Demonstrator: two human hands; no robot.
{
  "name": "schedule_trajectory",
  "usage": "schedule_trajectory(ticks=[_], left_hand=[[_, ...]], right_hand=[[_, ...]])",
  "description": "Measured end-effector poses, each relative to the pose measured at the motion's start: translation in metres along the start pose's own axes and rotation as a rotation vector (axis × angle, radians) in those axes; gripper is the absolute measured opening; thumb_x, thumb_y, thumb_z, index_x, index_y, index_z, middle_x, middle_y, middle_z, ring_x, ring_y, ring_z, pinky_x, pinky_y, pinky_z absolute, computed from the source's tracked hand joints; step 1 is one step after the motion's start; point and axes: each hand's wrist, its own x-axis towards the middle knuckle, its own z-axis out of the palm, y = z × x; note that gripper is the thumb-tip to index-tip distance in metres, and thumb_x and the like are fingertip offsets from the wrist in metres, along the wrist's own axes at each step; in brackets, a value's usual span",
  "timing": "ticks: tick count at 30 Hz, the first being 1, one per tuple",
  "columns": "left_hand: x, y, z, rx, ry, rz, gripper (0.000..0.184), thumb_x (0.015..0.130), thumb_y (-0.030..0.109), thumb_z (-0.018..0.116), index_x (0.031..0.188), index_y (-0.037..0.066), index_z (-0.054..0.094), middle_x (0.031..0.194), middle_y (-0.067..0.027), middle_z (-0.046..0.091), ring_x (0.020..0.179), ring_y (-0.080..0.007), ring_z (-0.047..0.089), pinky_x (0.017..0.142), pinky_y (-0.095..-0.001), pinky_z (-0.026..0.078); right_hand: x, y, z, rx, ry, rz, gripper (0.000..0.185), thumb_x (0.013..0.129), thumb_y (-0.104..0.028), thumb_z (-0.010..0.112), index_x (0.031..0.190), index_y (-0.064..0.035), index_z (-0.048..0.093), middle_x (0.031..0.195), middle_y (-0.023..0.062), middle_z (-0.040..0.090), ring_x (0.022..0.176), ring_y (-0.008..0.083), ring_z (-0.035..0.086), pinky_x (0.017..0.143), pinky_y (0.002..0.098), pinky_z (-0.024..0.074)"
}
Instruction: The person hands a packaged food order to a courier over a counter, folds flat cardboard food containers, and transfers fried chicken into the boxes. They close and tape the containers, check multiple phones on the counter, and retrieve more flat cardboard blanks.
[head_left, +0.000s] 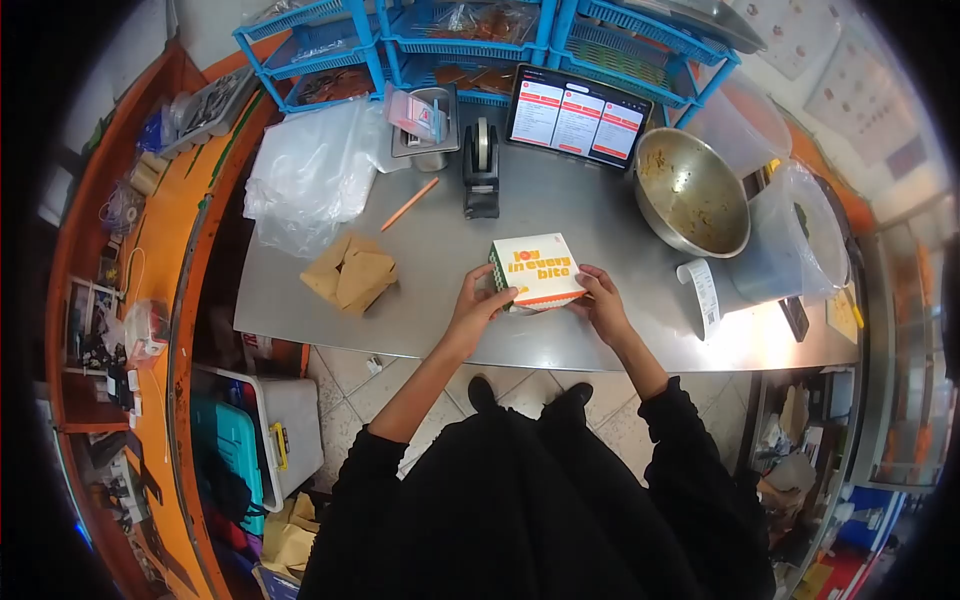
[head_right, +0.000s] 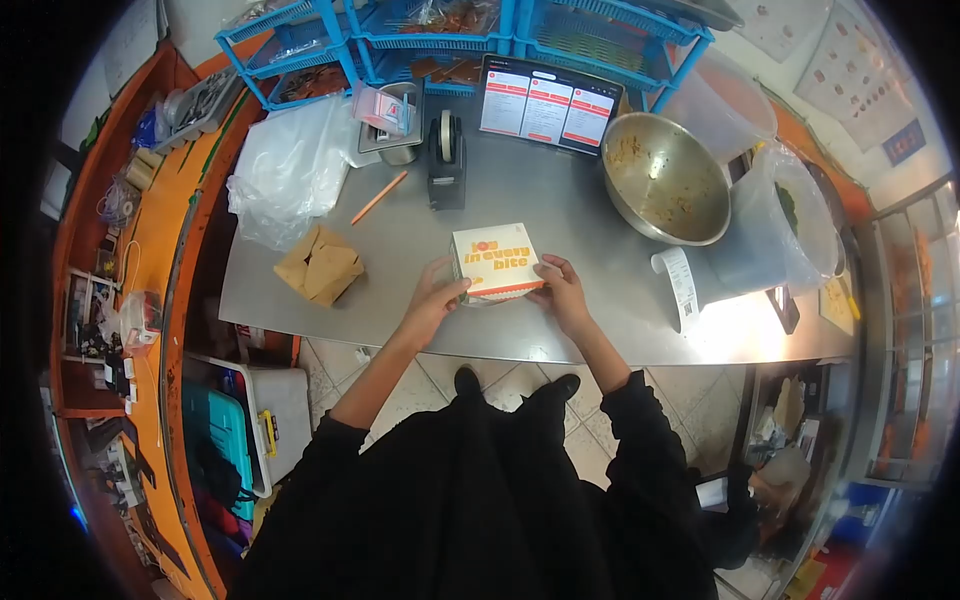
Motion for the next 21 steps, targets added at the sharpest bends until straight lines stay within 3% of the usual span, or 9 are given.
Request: schedule_trajectory(ticks=[7,14,17,19,21], left_hand=[[-0.003,0.013,-0.003,0.163,0.018,-0.034,0.060,0.066,0.025,0.062,0.113,0.006,0.028,0.081,-0.0070,0.050,0.073,-0.0094,0.044,0.060,-0.0219,0.035],[-0.009,0.015,0.000,0.167,0.000,-0.032,0.059,0.065,0.018,0.063,0.112,0.005,0.029,0.085,-0.0100,0.051,0.074,-0.0122,0.049,0.065,-0.0246,0.038],[-0.010,0.006,0.001,0.099,0.033,-0.009,0.058,0.065,0.016,0.063,0.111,0.004,0.029,0.085,-0.0103,0.051,0.074,-0.0131,0.049,0.069,-0.0260,0.039],[-0.007,-0.008,-0.003,0.056,0.042,0.019,0.058,0.065,0.016,0.063,0.110,0.002,0.029,0.086,-0.0104,0.050,0.075,-0.0136,0.049,0.070,-0.0268,0.039],[-0.001,-0.021,-0.008,0.032,0.067,-0.016,0.053,0.066,0.018,0.061,0.107,0.000,0.032,0.089,-0.0089,0.049,0.079,-0.0133,0.049,0.071,-0.0262,0.039]], right_hand=[[-0.012,-0.008,0.003,0.024,0.006,0.026,0.040,0.073,-0.018,0.051,0.106,-0.0037,0.033,0.092,0.0101,0.046,0.081,0.0204,0.050,0.070,0.0289,0.0447],[-0.013,0.017,0.003,0.217,0.050,0.035,0.047,0.069,-0.017,0.056,0.103,-0.0040,0.025,0.084,0.0118,0.045,0.077,0.0203,0.051,0.066,0.0302,0.0458],[-0.022,0.032,0.013,0.048,0.158,-0.077,0.050,0.070,-0.022,0.056,0.103,-0.0038,0.024,0.075,0.0114,0.046,0.067,0.0197,0.052,0.058,0.0299,0.0472],[-0.030,0.036,0.020,0.033,0.257,0.050,0.053,0.070,-0.027,0.057,0.101,-0.0016,0.023,0.068,0.0101,0.045,0.059,0.0191,0.051,0.054,0.0294,0.0475],[-0.034,0.035,0.030,0.089,0.305,0.084,0.050,0.068,-0.033,0.058,0.092,0.0007,0.030,0.064,0.0078,0.044,0.062,0.0186,0.051,0.057,0.0308,0.0474]])
